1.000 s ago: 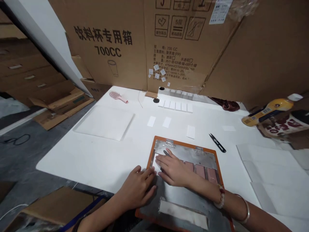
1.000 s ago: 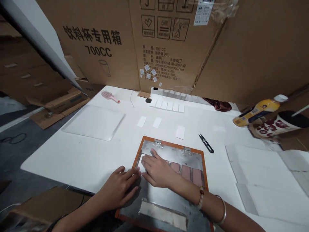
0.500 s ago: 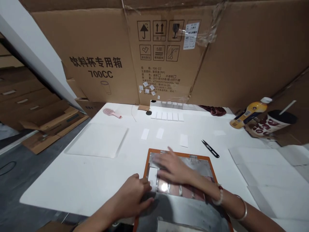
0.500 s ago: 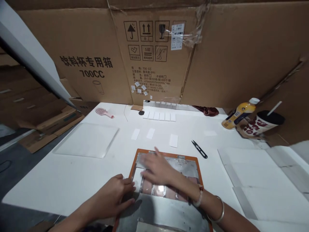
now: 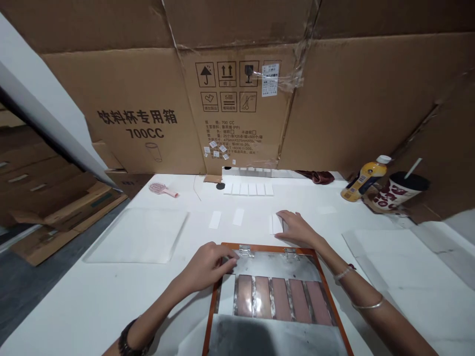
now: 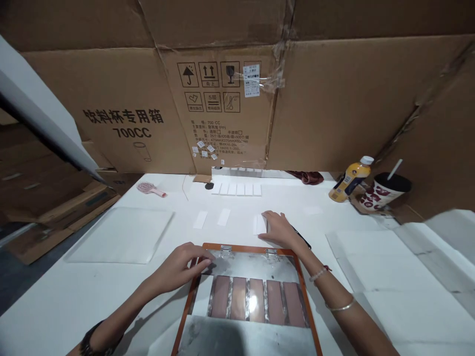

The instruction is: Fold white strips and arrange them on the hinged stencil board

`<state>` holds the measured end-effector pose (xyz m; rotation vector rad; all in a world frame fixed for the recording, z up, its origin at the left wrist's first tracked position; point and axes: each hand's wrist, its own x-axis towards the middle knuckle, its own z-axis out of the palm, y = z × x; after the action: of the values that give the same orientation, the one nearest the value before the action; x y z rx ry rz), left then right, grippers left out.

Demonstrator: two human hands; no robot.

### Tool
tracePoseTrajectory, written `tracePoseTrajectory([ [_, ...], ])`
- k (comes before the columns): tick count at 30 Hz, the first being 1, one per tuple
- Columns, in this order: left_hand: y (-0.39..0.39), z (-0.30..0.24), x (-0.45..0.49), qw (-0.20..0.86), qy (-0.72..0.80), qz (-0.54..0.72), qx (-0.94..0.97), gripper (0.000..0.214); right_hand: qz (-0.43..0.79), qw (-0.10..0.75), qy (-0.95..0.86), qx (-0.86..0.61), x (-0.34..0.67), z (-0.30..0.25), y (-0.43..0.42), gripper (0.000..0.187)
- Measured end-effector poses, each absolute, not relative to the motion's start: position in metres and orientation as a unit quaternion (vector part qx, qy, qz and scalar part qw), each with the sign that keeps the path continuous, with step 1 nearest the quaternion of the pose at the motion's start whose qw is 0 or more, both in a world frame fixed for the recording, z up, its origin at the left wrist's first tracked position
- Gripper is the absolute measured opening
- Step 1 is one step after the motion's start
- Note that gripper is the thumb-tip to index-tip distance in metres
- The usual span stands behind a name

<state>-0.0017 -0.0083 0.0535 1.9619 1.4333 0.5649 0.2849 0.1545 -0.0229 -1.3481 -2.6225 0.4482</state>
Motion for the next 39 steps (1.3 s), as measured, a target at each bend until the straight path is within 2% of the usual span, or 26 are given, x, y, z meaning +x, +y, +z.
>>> tracePoseTrajectory([
  [4, 0.015, 0.045, 0.021, 0.401, 0.551, 0.297, 0.669, 0.028, 0.137, 0.136, -0.875, -0.444, 0.275, 0.016, 0.128, 0.07],
  [7, 0.037, 0.043, 0.045, 0.463, 0.525, 0.369, 0.611, 0.041, 0.127, 0.171, -0.883, -0.418, 0.262, 0.049, 0.103, 0.073],
  [9, 0.049, 0.046, 0.059, 0.493, 0.503, 0.411, 0.579, 0.036, 0.134, 0.2, -0.888, -0.392, 0.256, 0.065, 0.092, 0.075],
  [13, 0.068, 0.058, 0.074, 0.528, 0.474, 0.463, 0.531, 0.029, 0.194, 0.285, -0.852, -0.394, 0.261, 0.081, 0.096, 0.093],
  [14, 0.071, 0.06, 0.074, 0.533, 0.471, 0.472, 0.522, 0.029, 0.207, 0.308, -0.838, -0.399, 0.265, 0.082, 0.1, 0.09],
  [16, 0.078, 0.063, 0.074, 0.534, 0.469, 0.49, 0.505, 0.029, 0.227, 0.341, -0.824, -0.39, 0.274, 0.083, 0.111, 0.071],
  [19, 0.086, 0.063, 0.071, 0.534, 0.47, 0.499, 0.495, 0.029, 0.263, 0.33, -0.843, -0.334, 0.277, 0.078, 0.124, 0.05],
  [23, 0.092, 0.057, 0.072, 0.546, 0.47, 0.48, 0.501, 0.032, 0.265, 0.26, -0.865, -0.338, 0.265, 0.063, 0.134, 0.048],
  [26, 0.095, 0.052, 0.073, 0.548, 0.473, 0.467, 0.508, 0.034, 0.243, 0.277, -0.836, -0.406, 0.257, 0.054, 0.139, 0.059],
  [30, 0.098, 0.046, 0.072, 0.528, 0.48, 0.454, 0.534, 0.031, 0.301, 0.281, -0.837, -0.36, 0.257, 0.047, 0.143, 0.052],
  [32, 0.098, 0.045, 0.072, 0.5, 0.488, 0.45, 0.556, 0.029, 0.333, 0.316, -0.804, -0.378, 0.257, 0.044, 0.146, 0.051],
  [35, 0.095, 0.043, 0.072, 0.409, 0.514, 0.465, 0.593, 0.023, 0.358, 0.38, -0.741, -0.422, 0.257, 0.041, 0.149, 0.062],
  [39, 0.09, 0.039, 0.069, 0.257, 0.546, 0.483, 0.634, 0.016, 0.435, 0.383, -0.71, -0.4, 0.257, 0.047, 0.146, 0.063],
])
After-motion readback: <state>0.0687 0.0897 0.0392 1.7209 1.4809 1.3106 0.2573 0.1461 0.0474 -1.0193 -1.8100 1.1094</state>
